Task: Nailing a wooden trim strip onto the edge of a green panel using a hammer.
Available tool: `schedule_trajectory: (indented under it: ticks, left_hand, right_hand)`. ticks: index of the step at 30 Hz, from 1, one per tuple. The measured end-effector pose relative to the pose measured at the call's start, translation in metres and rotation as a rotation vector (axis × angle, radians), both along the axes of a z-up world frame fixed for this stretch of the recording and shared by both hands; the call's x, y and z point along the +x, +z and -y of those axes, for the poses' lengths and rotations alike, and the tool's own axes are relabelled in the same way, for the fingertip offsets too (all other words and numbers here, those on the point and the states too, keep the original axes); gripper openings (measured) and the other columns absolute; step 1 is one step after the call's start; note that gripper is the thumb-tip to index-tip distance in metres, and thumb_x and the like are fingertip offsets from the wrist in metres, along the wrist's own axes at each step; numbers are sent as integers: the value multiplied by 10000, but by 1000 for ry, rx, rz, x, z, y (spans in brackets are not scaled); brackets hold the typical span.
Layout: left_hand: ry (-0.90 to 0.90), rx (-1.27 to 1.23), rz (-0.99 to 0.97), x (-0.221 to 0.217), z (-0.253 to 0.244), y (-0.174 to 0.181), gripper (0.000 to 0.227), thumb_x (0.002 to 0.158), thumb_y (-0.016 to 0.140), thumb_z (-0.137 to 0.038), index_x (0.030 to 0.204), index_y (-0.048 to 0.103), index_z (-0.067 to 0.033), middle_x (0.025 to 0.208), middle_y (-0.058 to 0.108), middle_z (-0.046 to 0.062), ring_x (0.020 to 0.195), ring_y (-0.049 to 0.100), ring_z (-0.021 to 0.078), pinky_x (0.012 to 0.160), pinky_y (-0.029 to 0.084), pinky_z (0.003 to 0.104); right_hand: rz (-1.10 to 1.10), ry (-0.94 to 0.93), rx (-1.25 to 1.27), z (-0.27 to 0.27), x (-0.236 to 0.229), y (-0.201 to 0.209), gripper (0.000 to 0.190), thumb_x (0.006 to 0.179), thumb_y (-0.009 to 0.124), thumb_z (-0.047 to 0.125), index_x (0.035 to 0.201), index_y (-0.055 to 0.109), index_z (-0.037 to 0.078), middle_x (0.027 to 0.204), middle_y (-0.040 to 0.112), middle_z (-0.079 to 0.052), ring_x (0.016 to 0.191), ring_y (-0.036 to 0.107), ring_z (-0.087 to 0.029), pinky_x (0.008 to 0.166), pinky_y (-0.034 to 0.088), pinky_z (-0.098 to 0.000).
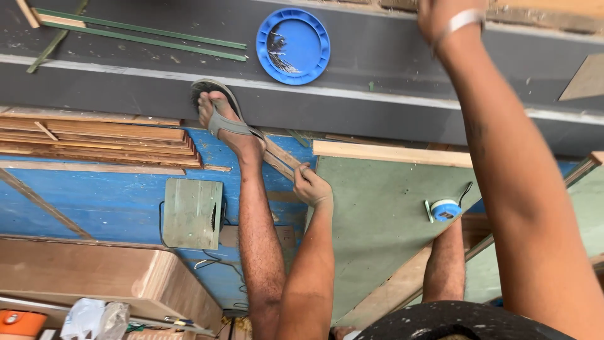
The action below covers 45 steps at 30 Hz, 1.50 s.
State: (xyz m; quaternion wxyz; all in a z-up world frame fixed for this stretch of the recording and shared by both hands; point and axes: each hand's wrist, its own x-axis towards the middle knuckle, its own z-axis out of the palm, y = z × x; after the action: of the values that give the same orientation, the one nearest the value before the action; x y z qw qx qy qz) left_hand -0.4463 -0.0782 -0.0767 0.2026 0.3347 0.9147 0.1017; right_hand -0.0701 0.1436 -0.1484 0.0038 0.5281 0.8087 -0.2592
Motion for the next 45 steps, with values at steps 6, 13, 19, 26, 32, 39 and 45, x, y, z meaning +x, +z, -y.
schedule_trajectory:
  ticks: [6,13,19,26,32,39,45]
  left_hand:
    - [-81,-118,17,5,19,-10,559,1202,235,-430,1617,298,-61,1712,337,196,1621,293,375,1371,163,506]
    - [-243,-82,-142,12,23,-10,655,1193,306,-558,1660,34,-188,1743,194,168,1618,189,322,1365,85,478]
    - [-251,-53,-162,11,36,-28,696,1214,382,-590,1672,6,-225,1728,160,157,1627,192,331,1378,115,453]
    - [-261,-50,-136,24,9,6,730,1200,409,-569,1678,94,-115,1756,162,190,1657,176,352,1404,95,493]
    - [243,65,208,25,-10,14,670,1162,339,-540,1659,242,-102,1758,277,196,1665,167,362,1388,46,522]
    - [-169,-124,-42,10,15,3,655,1179,284,-577,1670,191,-153,1730,271,179,1627,242,363,1384,115,515]
    - [-182,18,-51,3,26,-10,538,1192,291,-426,1661,205,-178,1719,310,152,1614,276,388,1375,141,565]
  right_hand:
    - [-123,-118,-95,99,23,187,168,1023,718,39,1171,639,44,1030,621,-155,990,567,-361,903,451,-462]
    - [223,-500,-238,288,102,252,273,901,798,117,1108,641,33,1078,581,-188,1032,530,-379,924,437,-477]
    - [308,-359,-338,311,110,246,435,783,855,190,1177,691,108,1273,520,-282,1192,474,-482,974,459,-536]
    - [356,-343,-374,324,113,234,167,872,848,211,1014,770,169,1232,580,-135,1233,502,-441,825,534,-492]
    - [331,-326,-305,299,89,238,180,803,827,220,967,804,147,1167,616,-96,1121,530,-353,896,544,-442]
    - [-26,-257,-278,140,-4,241,172,796,816,191,894,727,81,1130,654,-97,1067,576,-310,892,520,-427]
    - [-10,-239,-233,58,-65,78,166,852,818,288,941,779,154,1113,626,-83,1048,567,-319,859,521,-440]
